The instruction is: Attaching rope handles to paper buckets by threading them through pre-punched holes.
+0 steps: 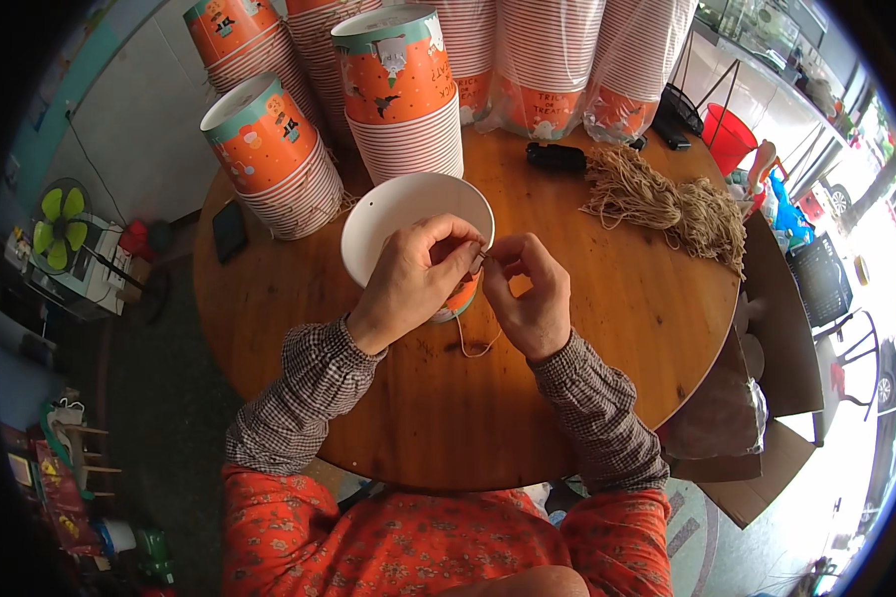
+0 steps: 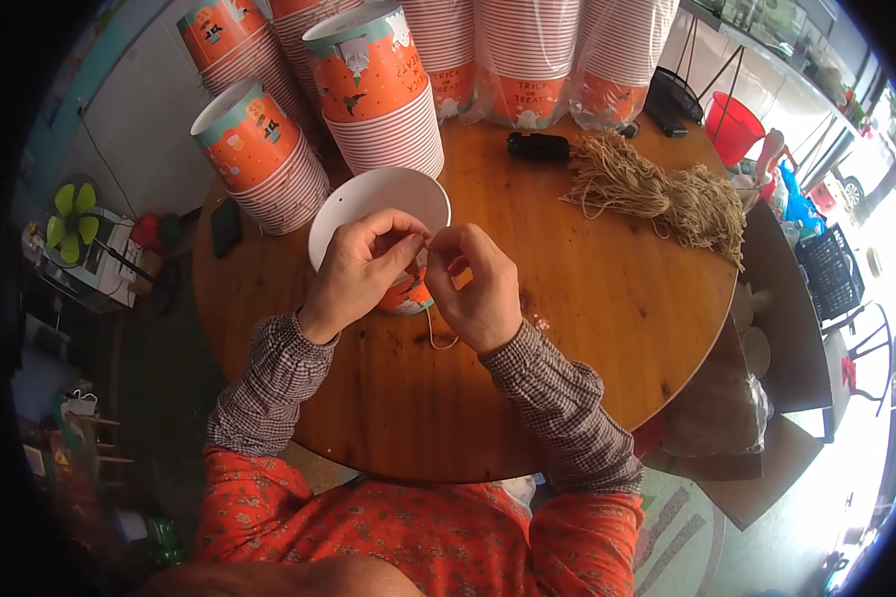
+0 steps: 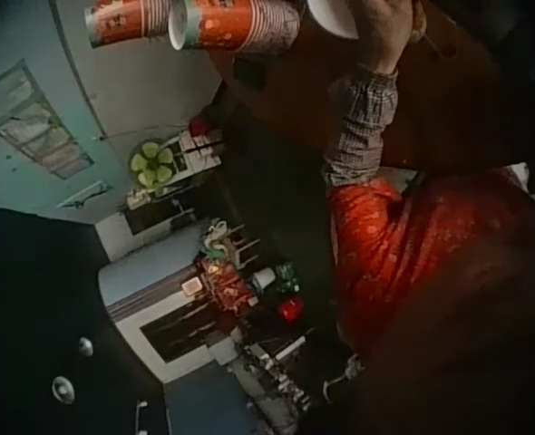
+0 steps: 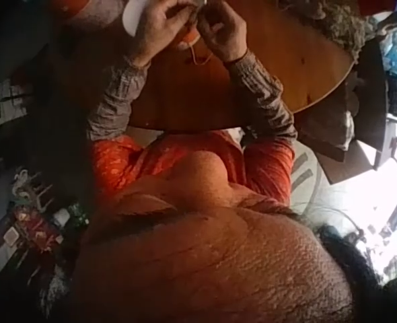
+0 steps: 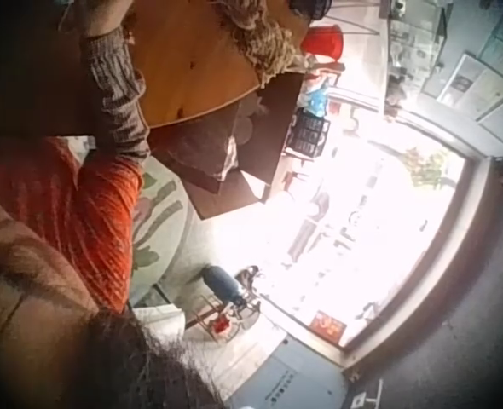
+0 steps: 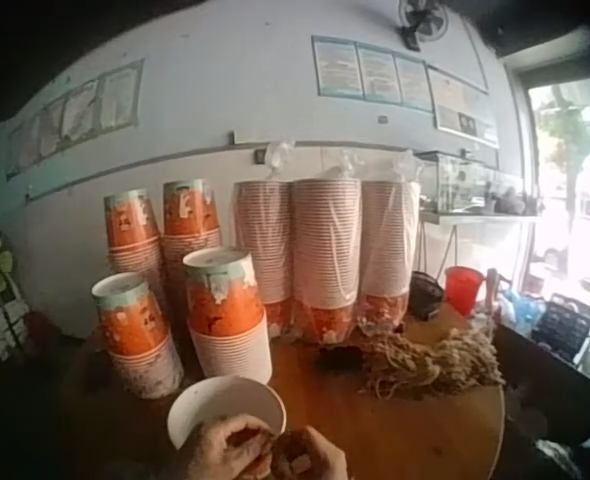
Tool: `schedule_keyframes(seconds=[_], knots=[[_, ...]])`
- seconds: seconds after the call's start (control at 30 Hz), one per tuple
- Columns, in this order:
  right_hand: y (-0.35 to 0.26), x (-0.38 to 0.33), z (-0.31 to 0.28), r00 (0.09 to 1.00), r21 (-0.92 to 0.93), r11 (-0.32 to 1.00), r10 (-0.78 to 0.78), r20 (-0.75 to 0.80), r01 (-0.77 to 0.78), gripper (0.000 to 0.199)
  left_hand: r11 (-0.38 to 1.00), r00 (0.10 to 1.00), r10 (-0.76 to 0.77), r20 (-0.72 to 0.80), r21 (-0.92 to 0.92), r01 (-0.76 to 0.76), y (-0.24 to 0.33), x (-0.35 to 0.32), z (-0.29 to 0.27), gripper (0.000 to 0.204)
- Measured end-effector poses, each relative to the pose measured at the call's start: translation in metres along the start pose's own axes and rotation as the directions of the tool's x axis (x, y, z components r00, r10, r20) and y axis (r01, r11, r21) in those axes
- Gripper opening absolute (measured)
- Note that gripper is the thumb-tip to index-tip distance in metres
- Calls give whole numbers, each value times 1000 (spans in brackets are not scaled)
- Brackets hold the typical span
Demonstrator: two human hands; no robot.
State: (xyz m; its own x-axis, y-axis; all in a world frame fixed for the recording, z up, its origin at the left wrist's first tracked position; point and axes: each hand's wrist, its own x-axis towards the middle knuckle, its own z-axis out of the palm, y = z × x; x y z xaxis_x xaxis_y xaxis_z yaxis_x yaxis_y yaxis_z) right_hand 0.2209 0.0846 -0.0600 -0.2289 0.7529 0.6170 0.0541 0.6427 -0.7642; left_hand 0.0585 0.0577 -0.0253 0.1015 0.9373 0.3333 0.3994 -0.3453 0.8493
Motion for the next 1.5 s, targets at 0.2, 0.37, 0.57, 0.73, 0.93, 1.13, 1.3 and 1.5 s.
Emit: schedule_keyframes(seconds=[0.2,0.37,0.57,0.73,0.93,1.13,1.3,1.5], knots=[[3,-1,2,999,1,999,-34,13,34,13,1000,999,12,-36,11,-11,-3,-1,0,8],[3,0,1,999,30,999,33,11,-33,11,948,969,236,-69,234,-215,4,-3,0,10],[7,0,0,990,110,984,135,25,-137,9,909,948,315,-47,302,-287,4,-4,-1,11],[7,1,0,990,98,985,139,23,-140,10,947,962,269,-54,195,-254,4,-2,-1,8],[12,-1,1,971,241,941,229,71,-240,12,990,997,-28,70,-134,37,1,3,-7,7],[6,-1,1,964,300,916,244,106,-265,11,720,892,-279,356,-537,440,-4,8,-22,12],[0,3,2,998,217,974,69,15,-70,15,496,827,-360,432,-663,561,-11,10,-22,16],[2,6,-4,980,12,981,-196,-15,196,20,560,856,-276,436,-651,512,-10,10,-21,18]])
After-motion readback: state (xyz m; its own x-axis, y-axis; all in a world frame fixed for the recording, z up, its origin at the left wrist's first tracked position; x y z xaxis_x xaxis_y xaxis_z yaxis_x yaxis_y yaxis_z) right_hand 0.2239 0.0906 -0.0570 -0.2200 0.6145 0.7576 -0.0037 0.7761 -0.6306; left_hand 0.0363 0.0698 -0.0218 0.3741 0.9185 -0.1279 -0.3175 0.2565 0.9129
